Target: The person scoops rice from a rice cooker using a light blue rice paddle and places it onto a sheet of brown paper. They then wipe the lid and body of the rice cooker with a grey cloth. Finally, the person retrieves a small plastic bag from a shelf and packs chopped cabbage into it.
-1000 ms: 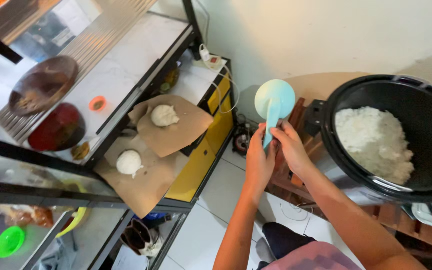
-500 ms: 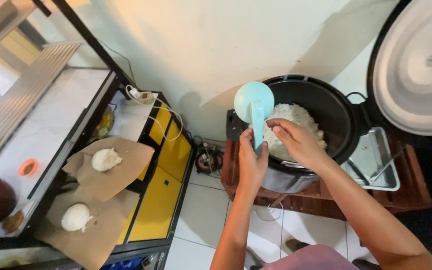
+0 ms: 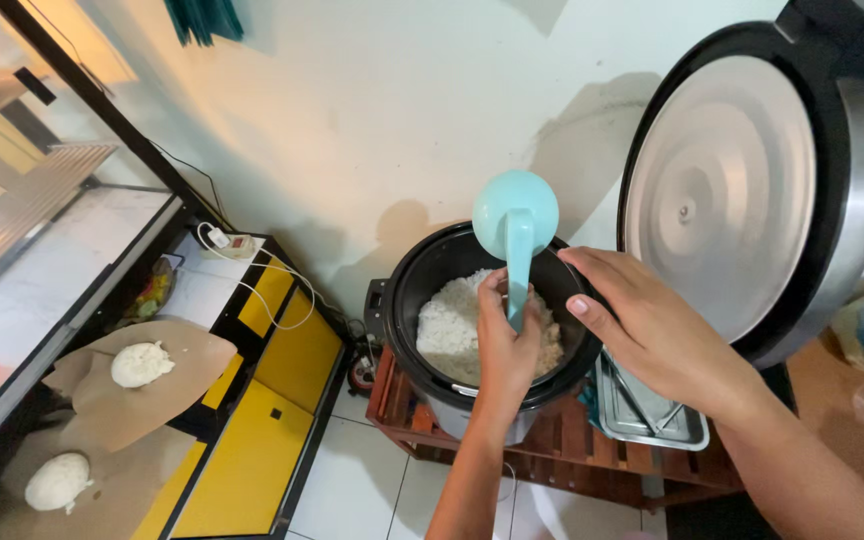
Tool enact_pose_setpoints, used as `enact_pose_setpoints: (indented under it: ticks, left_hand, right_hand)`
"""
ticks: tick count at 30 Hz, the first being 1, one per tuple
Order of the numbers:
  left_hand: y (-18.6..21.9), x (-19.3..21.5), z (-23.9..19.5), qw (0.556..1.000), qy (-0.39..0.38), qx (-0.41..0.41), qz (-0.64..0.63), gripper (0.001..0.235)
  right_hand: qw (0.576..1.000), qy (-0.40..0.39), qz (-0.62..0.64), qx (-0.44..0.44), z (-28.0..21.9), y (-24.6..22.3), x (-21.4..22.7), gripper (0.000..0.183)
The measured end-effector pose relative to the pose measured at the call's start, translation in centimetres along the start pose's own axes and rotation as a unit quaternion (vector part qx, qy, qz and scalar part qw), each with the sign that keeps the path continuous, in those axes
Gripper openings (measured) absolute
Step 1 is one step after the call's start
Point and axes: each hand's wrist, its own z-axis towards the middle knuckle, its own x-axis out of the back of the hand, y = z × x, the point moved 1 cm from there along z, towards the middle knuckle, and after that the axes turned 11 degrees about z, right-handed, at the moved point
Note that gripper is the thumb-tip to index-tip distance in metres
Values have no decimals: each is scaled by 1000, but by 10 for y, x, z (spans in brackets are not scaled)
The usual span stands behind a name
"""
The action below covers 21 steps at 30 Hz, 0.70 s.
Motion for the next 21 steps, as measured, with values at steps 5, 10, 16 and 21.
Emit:
enact_pose_setpoints:
  ticks: [5,10,16,21]
  left_hand:
    - [10,1,12,1000,-17,12,9,40]
    - [26,-2,23,999,-32,-2,26,41]
    - [46,-32,34,999,-28,-26,16,40]
    - [56,-61,53,999,-1,-14,45,42]
  right_hand:
    - [994,8,-108,13,-6,3,55,55]
    - [974,49,-210,69,4,15,106,46]
    - [980,106,-140,95,14,40,147,37]
    - [972,130,-68,183,24,74,179,32]
